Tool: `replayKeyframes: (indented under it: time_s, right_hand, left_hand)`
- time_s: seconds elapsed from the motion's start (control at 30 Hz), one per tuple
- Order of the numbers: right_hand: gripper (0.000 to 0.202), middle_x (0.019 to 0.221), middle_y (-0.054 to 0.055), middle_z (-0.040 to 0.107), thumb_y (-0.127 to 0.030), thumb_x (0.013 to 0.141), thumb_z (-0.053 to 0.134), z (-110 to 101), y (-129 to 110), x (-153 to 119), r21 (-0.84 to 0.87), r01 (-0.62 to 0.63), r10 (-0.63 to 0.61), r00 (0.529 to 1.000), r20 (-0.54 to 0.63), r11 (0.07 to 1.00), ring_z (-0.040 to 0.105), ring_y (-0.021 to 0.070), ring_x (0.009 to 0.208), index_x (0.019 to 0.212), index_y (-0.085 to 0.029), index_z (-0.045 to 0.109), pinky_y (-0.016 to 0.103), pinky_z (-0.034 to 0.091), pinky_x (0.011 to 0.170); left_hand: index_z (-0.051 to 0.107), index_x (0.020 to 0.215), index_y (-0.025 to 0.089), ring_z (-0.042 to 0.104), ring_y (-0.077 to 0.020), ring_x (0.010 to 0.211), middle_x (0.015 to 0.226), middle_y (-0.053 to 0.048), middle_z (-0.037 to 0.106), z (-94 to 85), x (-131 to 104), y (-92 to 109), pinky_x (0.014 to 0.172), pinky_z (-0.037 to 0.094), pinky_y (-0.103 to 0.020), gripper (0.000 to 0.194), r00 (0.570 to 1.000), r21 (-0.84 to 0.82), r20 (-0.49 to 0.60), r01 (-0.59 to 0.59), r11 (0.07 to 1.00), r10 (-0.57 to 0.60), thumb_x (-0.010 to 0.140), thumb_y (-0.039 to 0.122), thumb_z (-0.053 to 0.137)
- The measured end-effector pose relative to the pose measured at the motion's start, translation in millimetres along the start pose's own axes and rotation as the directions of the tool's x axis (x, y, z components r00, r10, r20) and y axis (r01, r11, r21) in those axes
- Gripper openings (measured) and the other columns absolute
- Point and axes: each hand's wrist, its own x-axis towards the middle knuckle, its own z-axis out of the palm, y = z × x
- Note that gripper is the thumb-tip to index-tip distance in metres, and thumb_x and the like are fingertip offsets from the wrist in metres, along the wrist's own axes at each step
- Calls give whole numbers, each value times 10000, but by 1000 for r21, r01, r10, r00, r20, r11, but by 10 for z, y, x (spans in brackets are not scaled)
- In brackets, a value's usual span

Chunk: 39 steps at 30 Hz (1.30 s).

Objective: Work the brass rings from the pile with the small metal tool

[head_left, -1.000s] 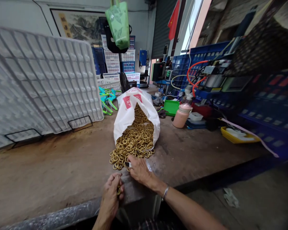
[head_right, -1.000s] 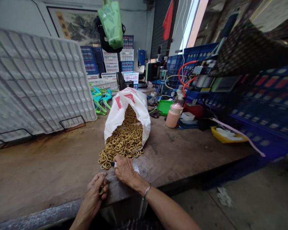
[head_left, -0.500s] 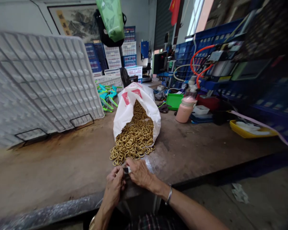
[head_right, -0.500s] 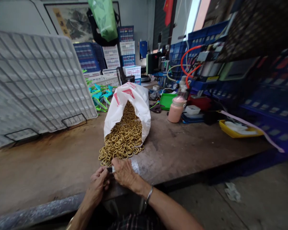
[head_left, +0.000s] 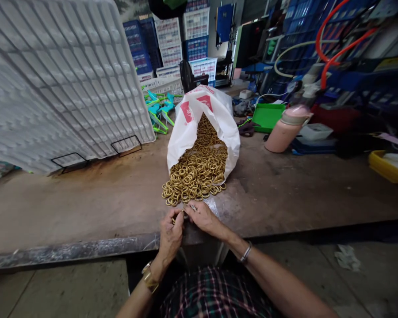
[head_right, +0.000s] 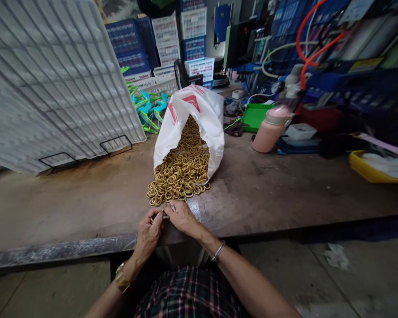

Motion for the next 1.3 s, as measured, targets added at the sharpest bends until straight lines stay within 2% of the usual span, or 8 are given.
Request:
replayKeyframes:
  time_s: [0.13,0.33,0.53,0.83,1.07,1.3]
  right_hand:
    - [294,494,-58,434,-308,801,430,-8,3,0,94,-44,44,999,-5,995,402,76,488,544,-168,456,195,303,494]
    - [188,541,-58,450,-270,733,480,17,45,14,149,-70,77,996,-41,986,398,81,538,582,-161,506,196,316,532]
    - [161,545,-62,445,-259,726,469,25,41,-14,109,-41,44,999,-22,993,400,85,559,599,-164,497,197,303,538]
    - [172,530,-60,441,-250,729,446,32,44,-35,83,-25,26,1000,-11,996,402,85,541,581,-167,471,206,298,537]
    - [149,546,-56,469,-247,732,473,58,130,-39,42,14,-14,1000,9,999,404,86,550,621,-159,519,200,296,533]
    - [166,551,-51,480,-254,752,462,68,123,-53,16,26,-26,999,27,1000,415,90,558,627,-160,517,200,309,545]
  left_hand:
    - [583,721,177,373,-69,394,482,57,471,5,0,30,418,302,-188,222,997,-22,41,63,998,-62,746,394,542]
    - [515,770,179,340,-48,337,457,83,431,14,-28,31,354,260,-167,309,944,-212,189,307,928,-270,730,483,549]
    - [487,748,176,366,-42,363,511,75,454,-9,-59,56,339,258,-156,306,911,-305,270,387,870,-311,698,459,592]
    - [475,712,164,381,-40,382,534,61,462,-32,-78,68,335,260,-151,315,904,-325,303,397,859,-303,703,462,574]
    - [466,702,171,392,-43,363,516,63,475,-64,-85,79,330,256,-154,302,876,-236,345,429,872,-338,681,447,587]
    - [468,697,171,385,-44,362,515,67,474,-65,-118,73,332,266,-158,284,891,-239,314,407,882,-326,694,435,571]
